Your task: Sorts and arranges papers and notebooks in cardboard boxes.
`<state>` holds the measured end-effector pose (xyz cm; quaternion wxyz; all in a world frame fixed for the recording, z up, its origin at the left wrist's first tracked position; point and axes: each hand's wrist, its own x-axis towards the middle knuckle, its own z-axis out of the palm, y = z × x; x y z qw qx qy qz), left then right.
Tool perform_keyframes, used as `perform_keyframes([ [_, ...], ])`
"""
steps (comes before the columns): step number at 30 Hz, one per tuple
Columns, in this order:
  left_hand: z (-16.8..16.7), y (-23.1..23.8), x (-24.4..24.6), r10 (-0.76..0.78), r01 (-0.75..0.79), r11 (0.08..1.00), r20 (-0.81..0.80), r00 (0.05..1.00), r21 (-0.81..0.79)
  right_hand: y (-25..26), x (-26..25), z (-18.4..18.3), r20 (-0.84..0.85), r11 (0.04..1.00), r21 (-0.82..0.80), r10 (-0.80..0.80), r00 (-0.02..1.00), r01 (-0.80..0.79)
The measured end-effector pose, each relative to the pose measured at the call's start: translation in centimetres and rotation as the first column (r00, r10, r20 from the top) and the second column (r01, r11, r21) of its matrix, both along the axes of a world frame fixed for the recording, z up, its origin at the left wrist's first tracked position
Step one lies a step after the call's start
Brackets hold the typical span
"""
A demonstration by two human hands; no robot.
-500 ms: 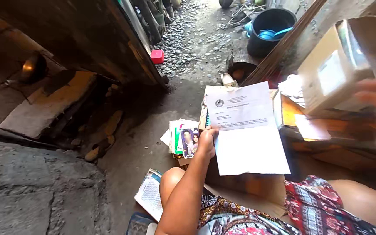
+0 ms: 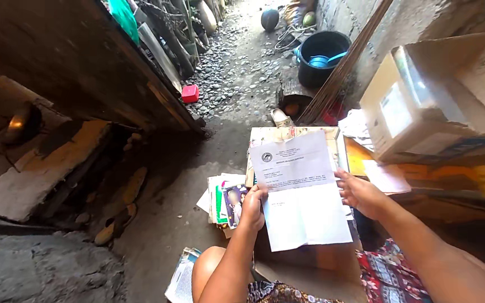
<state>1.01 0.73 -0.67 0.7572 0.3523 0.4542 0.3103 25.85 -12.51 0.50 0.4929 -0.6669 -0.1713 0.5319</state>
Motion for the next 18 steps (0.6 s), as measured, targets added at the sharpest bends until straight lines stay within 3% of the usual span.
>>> perform_keyframes([
  [7,-0.1,-0.3,1.1,-0.046,0.046,0.999,0.007,0.999,0.018,0.4,0.1,-0.5,-0.155,0.998,0.055,-0.016,0.988,0.024],
  [11,0.6,0.3,0.1,-0.136,0.155,0.966,-0.103,0.985,0.208,0.6,0.6,-0.7,-0.078,0.998,0.022,-0.053,0.996,0.054],
  [13,1.2,1.6,-1.1,-0.034,0.087,0.935,-0.159,0.987,0.343,0.4,1.0,-0.6,-0.037,0.996,0.016,-0.091,0.995,0.092],
  [15,1.4,3.4,-3.0,0.178,-0.083,0.89,-0.174,0.969,0.448,0.1,1.6,-0.8,0.013,0.997,0.026,-0.07,0.997,0.069],
  [18,1.7,5.6,-6.2,0.432,-0.294,0.824,-0.2,0.88,0.485,-0.5,2.3,-0.9,0.048,0.997,0.044,-0.061,0.997,0.059],
])
